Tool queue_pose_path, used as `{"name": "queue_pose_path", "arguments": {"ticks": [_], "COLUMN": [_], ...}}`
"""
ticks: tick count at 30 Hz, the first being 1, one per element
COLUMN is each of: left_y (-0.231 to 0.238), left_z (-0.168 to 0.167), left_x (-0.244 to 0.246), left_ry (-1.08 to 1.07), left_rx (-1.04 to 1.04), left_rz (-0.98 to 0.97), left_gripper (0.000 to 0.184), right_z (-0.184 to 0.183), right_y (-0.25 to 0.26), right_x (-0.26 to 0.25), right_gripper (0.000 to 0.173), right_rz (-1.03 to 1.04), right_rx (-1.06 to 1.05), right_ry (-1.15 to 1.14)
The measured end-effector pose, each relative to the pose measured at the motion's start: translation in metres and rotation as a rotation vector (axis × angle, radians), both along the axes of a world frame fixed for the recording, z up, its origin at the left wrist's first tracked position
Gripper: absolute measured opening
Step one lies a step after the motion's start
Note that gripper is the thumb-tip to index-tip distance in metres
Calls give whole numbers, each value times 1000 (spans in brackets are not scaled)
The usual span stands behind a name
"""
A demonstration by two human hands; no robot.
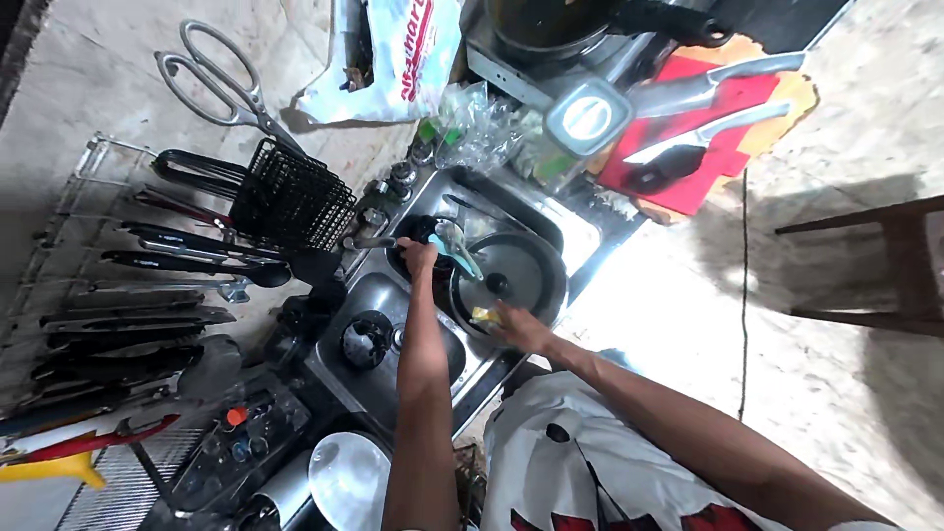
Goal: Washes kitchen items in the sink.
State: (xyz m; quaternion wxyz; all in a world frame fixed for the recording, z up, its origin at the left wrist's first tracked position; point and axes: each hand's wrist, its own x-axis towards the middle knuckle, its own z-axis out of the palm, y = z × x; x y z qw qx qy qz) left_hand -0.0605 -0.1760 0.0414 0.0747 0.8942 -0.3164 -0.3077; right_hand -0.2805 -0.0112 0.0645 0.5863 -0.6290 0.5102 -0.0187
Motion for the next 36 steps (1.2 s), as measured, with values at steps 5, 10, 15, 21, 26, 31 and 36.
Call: {"name": "queue_pose_path", "arguments": {"ticks": [5, 10, 15, 21, 26, 31, 36], "left_y": [6, 24, 79, 140, 188, 222, 254], "left_z": [9, 13, 19, 31, 41, 57, 64], "left_x": [1, -14, -15, 7, 13, 9, 4], "left_ry": [13, -218, -377, -217, -29, 117, 429], "left_rx": [-84, -192, -343, -457, -545, -519, -436], "left_rz": [-21, -132, -300, -54, 71, 41, 174], "left_gripper": [83, 78, 76, 60, 59, 57, 66], "right_z": [2, -1, -3, -8, 0, 4, -6], "right_y": [-2, -3, -6, -24, -22, -2, -20], "right_x": [0, -4, -11, -2, 41, 85, 94], "right_gripper": [49, 54, 61, 48, 42, 30, 26], "right_rz": [5, -32, -200, -253, -105, 297, 332], "right_rx": [-2, 26, 127, 111, -78, -313, -719], "right_ry": [-3, -27, -169, -204, -214, -139, -23]}}
